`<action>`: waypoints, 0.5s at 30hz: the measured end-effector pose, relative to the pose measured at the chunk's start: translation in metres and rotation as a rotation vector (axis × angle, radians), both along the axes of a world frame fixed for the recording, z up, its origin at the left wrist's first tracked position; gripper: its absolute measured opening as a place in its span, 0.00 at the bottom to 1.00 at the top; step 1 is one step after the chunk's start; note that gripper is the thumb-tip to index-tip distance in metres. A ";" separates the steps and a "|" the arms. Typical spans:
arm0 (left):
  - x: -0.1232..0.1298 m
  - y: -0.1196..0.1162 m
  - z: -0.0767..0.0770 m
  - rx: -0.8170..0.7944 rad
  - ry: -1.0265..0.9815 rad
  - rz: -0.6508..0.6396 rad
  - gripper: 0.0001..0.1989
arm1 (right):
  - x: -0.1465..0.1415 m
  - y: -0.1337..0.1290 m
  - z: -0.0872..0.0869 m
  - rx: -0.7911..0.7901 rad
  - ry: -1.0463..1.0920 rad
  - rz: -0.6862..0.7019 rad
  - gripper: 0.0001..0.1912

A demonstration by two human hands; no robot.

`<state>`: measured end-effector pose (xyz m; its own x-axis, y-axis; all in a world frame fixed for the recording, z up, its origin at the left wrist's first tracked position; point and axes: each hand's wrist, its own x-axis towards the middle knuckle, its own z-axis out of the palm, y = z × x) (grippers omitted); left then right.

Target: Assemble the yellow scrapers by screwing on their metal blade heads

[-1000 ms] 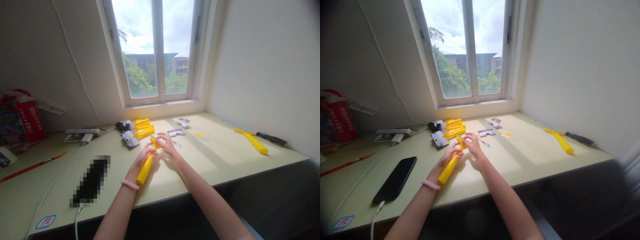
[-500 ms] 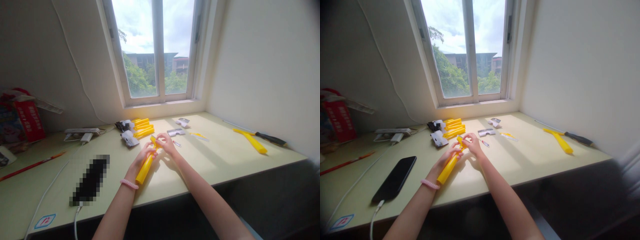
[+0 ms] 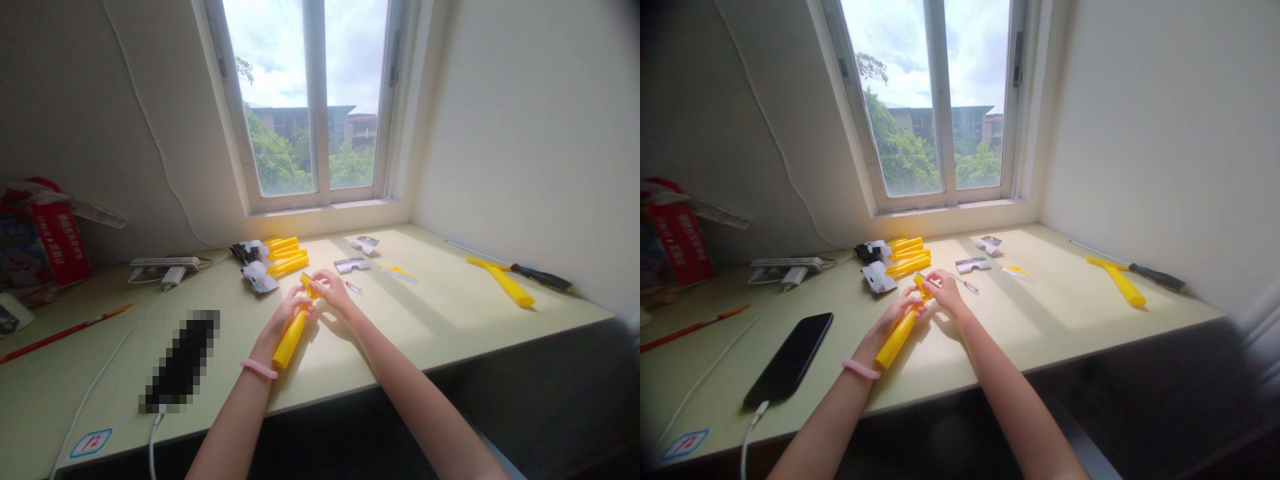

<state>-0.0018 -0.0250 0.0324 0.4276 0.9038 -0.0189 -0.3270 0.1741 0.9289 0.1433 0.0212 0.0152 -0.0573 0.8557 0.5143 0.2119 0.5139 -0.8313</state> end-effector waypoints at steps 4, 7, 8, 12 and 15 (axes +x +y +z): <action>-0.001 0.003 -0.001 -0.016 -0.021 0.044 0.21 | 0.003 0.006 0.000 0.000 0.019 -0.051 0.08; -0.001 0.009 -0.004 -0.061 -0.046 0.114 0.22 | 0.022 0.016 -0.007 0.011 -0.065 -0.225 0.08; -0.001 0.011 -0.005 -0.079 -0.054 0.133 0.22 | 0.032 0.018 -0.009 0.020 -0.137 -0.298 0.06; -0.001 0.018 -0.011 -0.146 -0.078 0.191 0.20 | 0.073 0.019 -0.021 -0.085 -0.377 -0.607 0.04; -0.002 0.022 -0.014 -0.144 -0.083 0.188 0.20 | 0.088 0.014 -0.024 -0.193 -0.507 -0.693 0.08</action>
